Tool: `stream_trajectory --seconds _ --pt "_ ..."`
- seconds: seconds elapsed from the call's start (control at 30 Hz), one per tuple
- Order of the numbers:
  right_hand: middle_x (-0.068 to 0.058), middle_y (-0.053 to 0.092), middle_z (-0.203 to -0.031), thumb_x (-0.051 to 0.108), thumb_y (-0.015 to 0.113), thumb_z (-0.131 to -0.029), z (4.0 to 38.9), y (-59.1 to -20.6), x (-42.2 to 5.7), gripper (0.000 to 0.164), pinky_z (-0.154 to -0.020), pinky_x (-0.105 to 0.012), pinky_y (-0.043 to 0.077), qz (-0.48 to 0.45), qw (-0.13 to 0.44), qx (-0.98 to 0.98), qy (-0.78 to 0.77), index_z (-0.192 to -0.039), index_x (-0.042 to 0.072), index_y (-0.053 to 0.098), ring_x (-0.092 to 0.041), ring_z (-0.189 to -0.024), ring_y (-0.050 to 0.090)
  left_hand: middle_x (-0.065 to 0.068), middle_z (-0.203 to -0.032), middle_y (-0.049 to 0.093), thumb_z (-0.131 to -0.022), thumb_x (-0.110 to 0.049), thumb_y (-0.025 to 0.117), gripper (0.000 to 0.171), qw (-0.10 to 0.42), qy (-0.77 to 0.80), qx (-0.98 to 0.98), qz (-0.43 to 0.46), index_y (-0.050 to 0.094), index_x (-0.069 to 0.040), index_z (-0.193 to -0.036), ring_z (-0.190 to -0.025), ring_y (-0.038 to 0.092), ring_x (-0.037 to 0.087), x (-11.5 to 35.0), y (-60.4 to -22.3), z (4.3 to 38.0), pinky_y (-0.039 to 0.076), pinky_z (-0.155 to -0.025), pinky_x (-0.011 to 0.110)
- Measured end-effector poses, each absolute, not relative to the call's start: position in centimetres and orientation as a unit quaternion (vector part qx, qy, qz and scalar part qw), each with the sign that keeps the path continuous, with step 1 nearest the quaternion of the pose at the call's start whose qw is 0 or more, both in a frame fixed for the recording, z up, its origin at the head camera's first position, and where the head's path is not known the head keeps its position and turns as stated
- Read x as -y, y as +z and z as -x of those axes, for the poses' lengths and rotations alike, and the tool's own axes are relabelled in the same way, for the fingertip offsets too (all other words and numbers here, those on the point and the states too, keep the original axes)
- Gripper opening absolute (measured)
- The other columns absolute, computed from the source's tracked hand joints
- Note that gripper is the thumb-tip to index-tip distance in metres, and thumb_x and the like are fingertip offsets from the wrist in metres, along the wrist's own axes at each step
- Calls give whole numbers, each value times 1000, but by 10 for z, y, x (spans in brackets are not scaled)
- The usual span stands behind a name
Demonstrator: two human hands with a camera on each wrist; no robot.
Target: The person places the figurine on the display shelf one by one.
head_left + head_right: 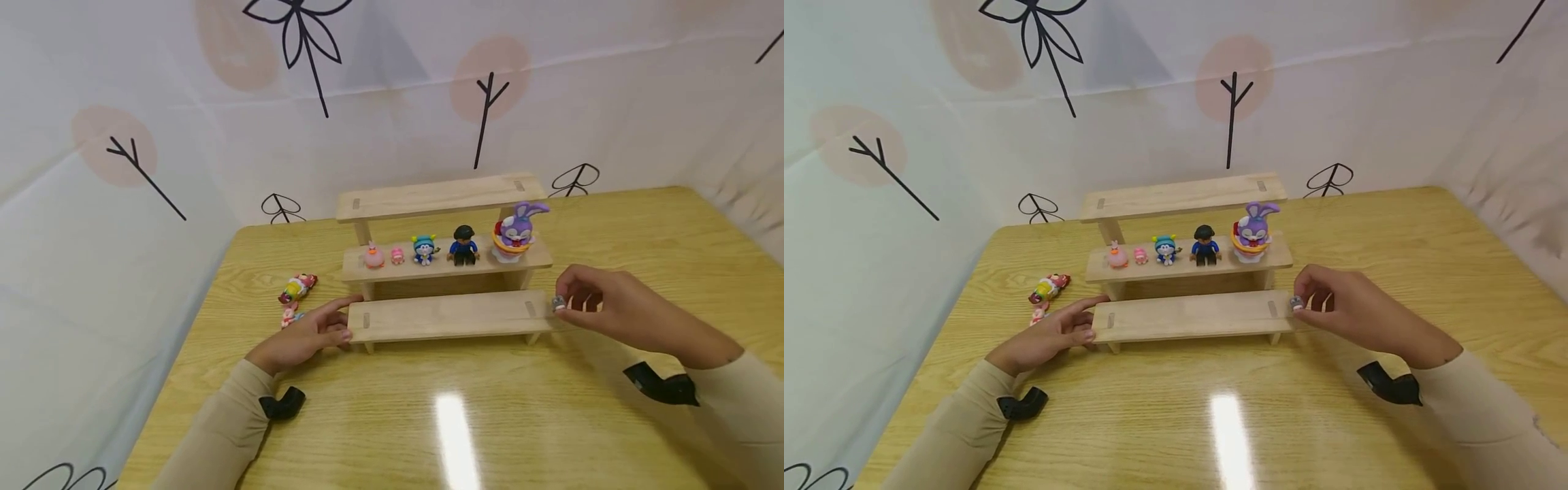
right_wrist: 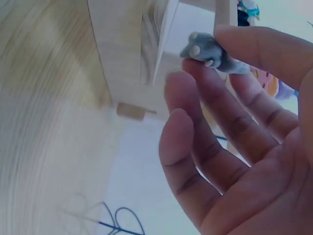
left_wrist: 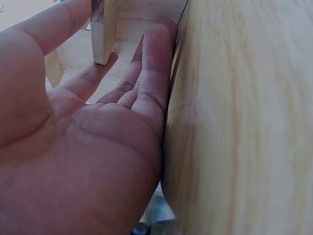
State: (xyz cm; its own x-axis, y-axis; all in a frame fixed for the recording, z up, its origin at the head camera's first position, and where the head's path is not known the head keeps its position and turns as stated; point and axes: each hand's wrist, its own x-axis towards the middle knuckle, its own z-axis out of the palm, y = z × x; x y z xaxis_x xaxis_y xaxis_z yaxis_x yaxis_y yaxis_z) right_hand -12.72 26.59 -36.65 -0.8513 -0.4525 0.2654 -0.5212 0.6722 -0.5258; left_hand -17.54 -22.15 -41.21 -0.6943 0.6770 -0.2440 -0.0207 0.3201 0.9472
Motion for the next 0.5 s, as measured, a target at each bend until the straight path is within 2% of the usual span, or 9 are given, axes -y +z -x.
stream_trajectory --seconds 0.23,0.5 --pt "16 61 -81 5 81 -83 125 -367 -255 30 -59 -20 48 -267 77 908 313 -96 22 59 2 -71 57 17 -140 53 -105 -26 55 62 324 541 -746 -215 26 -35 -158 -121 59 25 222 -410 177 53 -97 36" --pt "14 63 -81 6 82 -82 126 -368 -244 28 -63 -18 52 -257 98 907 319 -94 20 61 2 -73 59 15 -141 51 -105 -29 54 60 325 531 -753 -213 25 -40 -157 -118 60 28 222 -413 175 50 -99 37"
